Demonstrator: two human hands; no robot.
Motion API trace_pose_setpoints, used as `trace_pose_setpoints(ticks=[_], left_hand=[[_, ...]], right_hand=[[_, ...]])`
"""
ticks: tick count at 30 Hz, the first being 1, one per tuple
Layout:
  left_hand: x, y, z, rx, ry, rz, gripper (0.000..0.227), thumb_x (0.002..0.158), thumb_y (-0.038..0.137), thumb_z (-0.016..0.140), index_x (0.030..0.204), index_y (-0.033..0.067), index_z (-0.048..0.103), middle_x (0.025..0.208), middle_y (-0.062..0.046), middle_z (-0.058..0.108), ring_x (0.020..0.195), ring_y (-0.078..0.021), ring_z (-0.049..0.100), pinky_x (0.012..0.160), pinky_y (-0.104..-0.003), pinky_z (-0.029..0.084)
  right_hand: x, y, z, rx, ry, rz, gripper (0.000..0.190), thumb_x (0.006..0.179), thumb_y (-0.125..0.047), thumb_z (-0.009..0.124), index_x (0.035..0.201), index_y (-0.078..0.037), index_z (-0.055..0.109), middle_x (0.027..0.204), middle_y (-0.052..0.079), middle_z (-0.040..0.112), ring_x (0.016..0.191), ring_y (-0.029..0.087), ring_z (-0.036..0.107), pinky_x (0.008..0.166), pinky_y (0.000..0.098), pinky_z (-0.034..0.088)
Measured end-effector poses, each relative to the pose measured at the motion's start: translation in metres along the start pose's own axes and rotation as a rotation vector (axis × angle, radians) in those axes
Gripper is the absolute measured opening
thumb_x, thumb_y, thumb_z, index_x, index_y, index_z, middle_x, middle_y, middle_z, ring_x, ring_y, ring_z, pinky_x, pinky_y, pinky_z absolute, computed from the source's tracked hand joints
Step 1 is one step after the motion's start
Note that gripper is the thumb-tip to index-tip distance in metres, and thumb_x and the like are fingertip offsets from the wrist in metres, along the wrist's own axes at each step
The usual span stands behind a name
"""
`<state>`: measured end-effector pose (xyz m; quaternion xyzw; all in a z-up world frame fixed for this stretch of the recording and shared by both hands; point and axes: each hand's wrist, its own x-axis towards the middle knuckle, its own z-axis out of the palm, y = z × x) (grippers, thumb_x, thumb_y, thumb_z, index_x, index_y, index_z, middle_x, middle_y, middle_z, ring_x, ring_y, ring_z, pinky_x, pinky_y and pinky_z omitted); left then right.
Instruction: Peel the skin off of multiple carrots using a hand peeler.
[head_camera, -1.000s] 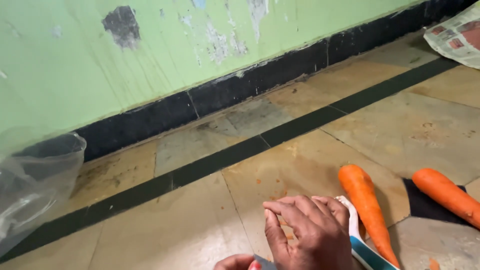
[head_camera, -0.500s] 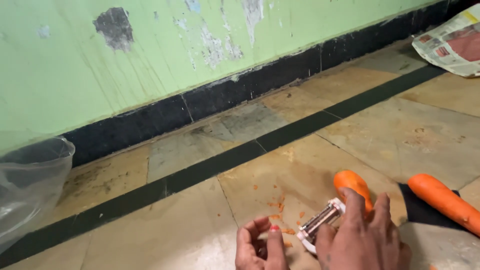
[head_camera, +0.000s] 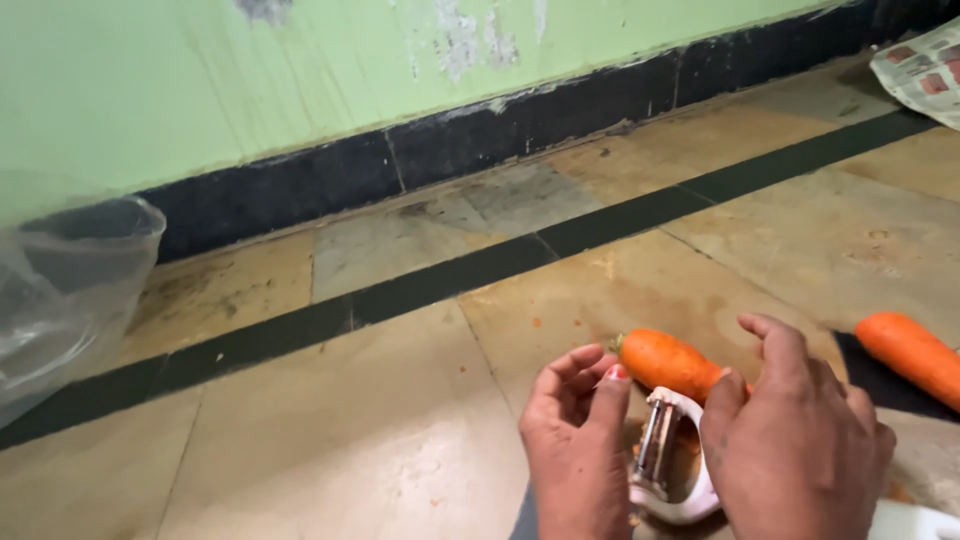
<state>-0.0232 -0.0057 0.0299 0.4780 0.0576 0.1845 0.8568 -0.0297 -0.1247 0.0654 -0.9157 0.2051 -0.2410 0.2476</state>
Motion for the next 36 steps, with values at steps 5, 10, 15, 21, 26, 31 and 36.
trace_pose_setpoints(ticks=[5, 10, 15, 21, 26, 31, 36], left_hand=[[-0.011, 0.018, 0.003, 0.004, 0.014, -0.075, 0.037, 0.085, 0.012, 0.072, 0.12, 0.0008, 0.066, 0.112, -0.009, 0.073, 0.094, -0.011, 0.068, 0.082, -0.025, 0.055], [-0.014, 0.024, 0.003, 0.008, -0.047, -0.147, 0.054, 0.085, 0.016, 0.069, 0.137, 0.0058, 0.059, 0.126, -0.01, 0.066, 0.096, -0.0134, 0.066, 0.084, -0.027, 0.055], [-0.008, 0.027, -0.001, 0.016, -0.063, -0.19, 0.059, 0.086, 0.02, 0.069, 0.142, 0.007, 0.055, 0.132, -0.011, 0.063, 0.105, -0.0137, 0.066, 0.089, -0.027, 0.055], [0.008, -0.013, 0.002, -0.174, -0.191, -0.146, 0.064, 0.093, 0.037, 0.063, 0.147, 0.006, 0.047, 0.137, -0.015, 0.062, 0.12, -0.0179, 0.062, 0.099, -0.03, 0.052], [0.02, -0.018, -0.011, -0.526, -0.218, -0.173, 0.073, 0.094, 0.055, 0.055, 0.137, -0.0038, 0.054, 0.113, -0.021, 0.068, 0.095, -0.0264, 0.068, 0.086, -0.04, 0.057], [0.034, -0.025, -0.018, -0.529, -0.072, -0.132, 0.064, 0.09, 0.051, 0.059, 0.132, 0.0034, 0.052, 0.1, -0.016, 0.064, 0.073, -0.027, 0.06, 0.069, -0.045, 0.056], [0.017, 0.01, -0.008, -0.46, -0.011, -0.288, 0.062, 0.091, 0.056, 0.051, 0.13, 0.0077, 0.054, 0.097, -0.013, 0.063, 0.071, -0.025, 0.059, 0.066, -0.045, 0.056]], right_hand=[[-0.01, 0.008, 0.006, -0.251, -0.041, -0.108, 0.04, 0.102, -0.042, 0.05, 0.139, -0.034, 0.063, 0.127, -0.001, 0.073, 0.123, 0.031, 0.061, 0.106, 0.0587, 0.039], [-0.006, 0.004, 0.013, -0.494, -0.133, -0.107, 0.066, 0.093, -0.074, 0.049, 0.141, -0.031, 0.061, 0.134, 0.004, 0.066, 0.128, 0.033, 0.057, 0.107, 0.0577, 0.038], [-0.015, -0.015, 0.002, -0.422, -0.13, -0.069, 0.062, 0.095, -0.07, 0.052, 0.133, -0.022, 0.065, 0.128, 0.009, 0.067, 0.124, 0.036, 0.058, 0.103, 0.0588, 0.041], [-0.016, -0.015, 0.008, 0.164, 0.343, -0.592, 0.052, 0.093, -0.041, 0.067, 0.131, -0.006, 0.066, 0.114, 0.018, 0.065, 0.105, 0.039, 0.062, 0.089, 0.0474, 0.051], [-0.024, -0.002, 0.009, 0.303, 0.292, -0.932, 0.045, 0.091, -0.03, 0.068, 0.131, -0.009, 0.067, 0.106, 0.012, 0.07, 0.096, 0.031, 0.069, 0.083, 0.0405, 0.056], [0.011, 0.11, 0.029, -0.172, 0.486, -1.085, 0.052, 0.083, -0.043, 0.066, 0.127, -0.015, 0.069, 0.105, 0.002, 0.074, 0.097, 0.02, 0.07, 0.089, 0.0413, 0.055], [-0.007, 0.18, 0.039, -0.417, 0.255, -0.766, 0.044, 0.08, -0.047, 0.065, 0.122, -0.039, 0.073, 0.1, -0.012, 0.074, 0.096, 0.01, 0.07, 0.094, 0.0398, 0.055]])
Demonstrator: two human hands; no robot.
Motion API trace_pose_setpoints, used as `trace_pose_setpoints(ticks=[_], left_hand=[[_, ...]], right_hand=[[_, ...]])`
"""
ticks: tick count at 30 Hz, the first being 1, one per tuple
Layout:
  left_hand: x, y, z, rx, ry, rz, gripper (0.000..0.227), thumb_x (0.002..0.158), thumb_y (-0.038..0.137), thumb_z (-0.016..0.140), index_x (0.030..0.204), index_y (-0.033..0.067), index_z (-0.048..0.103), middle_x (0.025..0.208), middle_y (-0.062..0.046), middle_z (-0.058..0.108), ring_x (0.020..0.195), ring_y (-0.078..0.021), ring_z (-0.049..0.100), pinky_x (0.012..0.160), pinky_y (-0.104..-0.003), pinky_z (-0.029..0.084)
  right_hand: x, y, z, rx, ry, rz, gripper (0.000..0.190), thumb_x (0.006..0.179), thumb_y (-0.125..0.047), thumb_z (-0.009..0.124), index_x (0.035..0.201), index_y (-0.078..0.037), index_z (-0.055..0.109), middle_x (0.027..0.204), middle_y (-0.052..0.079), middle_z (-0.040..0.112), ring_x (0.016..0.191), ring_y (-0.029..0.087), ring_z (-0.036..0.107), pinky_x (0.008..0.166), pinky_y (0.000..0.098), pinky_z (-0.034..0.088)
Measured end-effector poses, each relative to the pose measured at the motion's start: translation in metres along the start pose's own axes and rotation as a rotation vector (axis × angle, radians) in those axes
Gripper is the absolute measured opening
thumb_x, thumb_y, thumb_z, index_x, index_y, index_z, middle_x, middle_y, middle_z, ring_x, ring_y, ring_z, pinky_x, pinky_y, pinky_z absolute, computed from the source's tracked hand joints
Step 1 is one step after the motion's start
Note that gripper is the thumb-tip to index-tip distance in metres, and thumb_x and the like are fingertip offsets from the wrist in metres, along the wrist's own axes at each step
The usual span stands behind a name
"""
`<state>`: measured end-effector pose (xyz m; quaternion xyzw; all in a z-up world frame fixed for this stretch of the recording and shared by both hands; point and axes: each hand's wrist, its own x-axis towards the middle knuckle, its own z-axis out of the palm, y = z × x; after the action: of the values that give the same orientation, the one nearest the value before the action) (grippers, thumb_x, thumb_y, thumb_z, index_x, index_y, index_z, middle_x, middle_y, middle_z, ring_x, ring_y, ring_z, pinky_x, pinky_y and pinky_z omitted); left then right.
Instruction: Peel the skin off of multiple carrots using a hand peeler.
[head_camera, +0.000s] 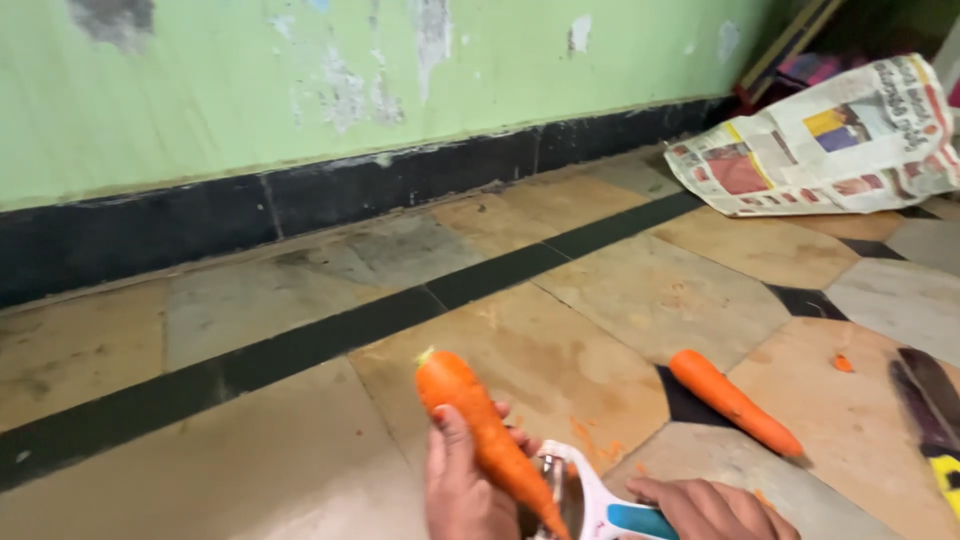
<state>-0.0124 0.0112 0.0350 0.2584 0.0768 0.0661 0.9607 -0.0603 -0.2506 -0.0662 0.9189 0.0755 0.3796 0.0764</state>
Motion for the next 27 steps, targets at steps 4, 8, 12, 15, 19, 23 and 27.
trace_pose_setpoints(ticks=[4, 8, 12, 15, 19, 23, 27], left_hand=[[0.019, 0.004, -0.023, 0.049, -0.012, -0.035, 0.06, 0.095, 0.059, 0.042, 0.132, 0.0129, 0.051, 0.1, -0.012, 0.064, 0.072, -0.0254, 0.061, 0.066, -0.047, 0.056], [0.014, 0.005, -0.023, 0.115, -0.011, -0.042, 0.059, 0.099, 0.058, 0.039, 0.134, 0.0122, 0.052, 0.102, -0.012, 0.063, 0.074, -0.0248, 0.059, 0.068, -0.046, 0.055], [0.023, -0.002, -0.025, 0.096, -0.046, -0.144, 0.06, 0.098, 0.054, 0.037, 0.135, 0.0088, 0.053, 0.105, -0.014, 0.065, 0.078, -0.0264, 0.062, 0.072, -0.046, 0.057], [0.011, -0.01, -0.014, 0.173, 0.045, -0.132, 0.058, 0.098, 0.052, 0.038, 0.135, 0.0114, 0.054, 0.108, -0.015, 0.067, 0.08, -0.0272, 0.063, 0.073, -0.047, 0.056], [0.031, -0.031, -0.039, 0.333, 0.12, 0.013, 0.055, 0.102, 0.046, 0.041, 0.133, 0.0033, 0.056, 0.106, -0.022, 0.065, 0.083, -0.0337, 0.064, 0.076, -0.051, 0.057], [0.011, -0.039, 0.007, 0.281, 0.218, 0.094, 0.051, 0.102, 0.038, 0.041, 0.131, -0.0001, 0.057, 0.104, -0.018, 0.066, 0.084, -0.0308, 0.061, 0.076, -0.046, 0.055], [-0.015, -0.042, 0.04, 0.137, 0.134, 0.077, 0.051, 0.1, 0.049, 0.041, 0.123, 0.0085, 0.061, 0.098, -0.01, 0.067, 0.08, -0.0236, 0.061, 0.073, -0.04, 0.054]], right_hand=[[0.031, -0.001, -0.028, 0.276, -0.063, 0.288, 0.041, 0.088, -0.064, 0.059, 0.11, -0.034, 0.076, 0.092, -0.009, 0.076, 0.086, 0.009, 0.072, 0.078, 0.0342, 0.054], [0.029, -0.011, -0.01, 0.813, -0.107, 0.759, 0.041, 0.1, -0.046, 0.05, 0.114, -0.016, 0.075, 0.085, 0.007, 0.072, 0.071, 0.019, 0.068, 0.063, 0.033, 0.055], [0.059, -0.032, -0.021, 1.414, -0.022, 0.724, 0.05, 0.099, -0.028, 0.069, 0.142, -0.008, 0.057, 0.085, 0.014, 0.07, 0.066, 0.021, 0.061, 0.062, 0.0353, 0.05], [0.076, -0.036, -0.048, 1.475, 0.198, 0.405, 0.057, 0.095, -0.022, 0.075, 0.143, -0.003, 0.052, 0.09, 0.011, 0.073, 0.08, 0.014, 0.065, 0.075, 0.0295, 0.049], [0.083, -0.026, -0.05, 1.449, 0.159, 0.48, 0.051, 0.091, -0.021, 0.071, 0.138, -0.004, 0.062, 0.092, 0.01, 0.076, 0.074, 0.009, 0.06, 0.068, 0.0239, 0.049], [0.075, -0.022, -0.056, 1.564, -0.131, 0.696, 0.053, 0.092, -0.023, 0.071, 0.143, -0.01, 0.063, 0.092, 0.009, 0.075, 0.057, 0.009, 0.055, 0.053, 0.025, 0.052], [0.082, -0.021, -0.075, 1.631, -0.218, 0.635, 0.055, 0.095, -0.032, 0.067, 0.147, -0.013, 0.062, 0.095, 0.003, 0.075, 0.056, 0.006, 0.056, 0.052, 0.0226, 0.052]])
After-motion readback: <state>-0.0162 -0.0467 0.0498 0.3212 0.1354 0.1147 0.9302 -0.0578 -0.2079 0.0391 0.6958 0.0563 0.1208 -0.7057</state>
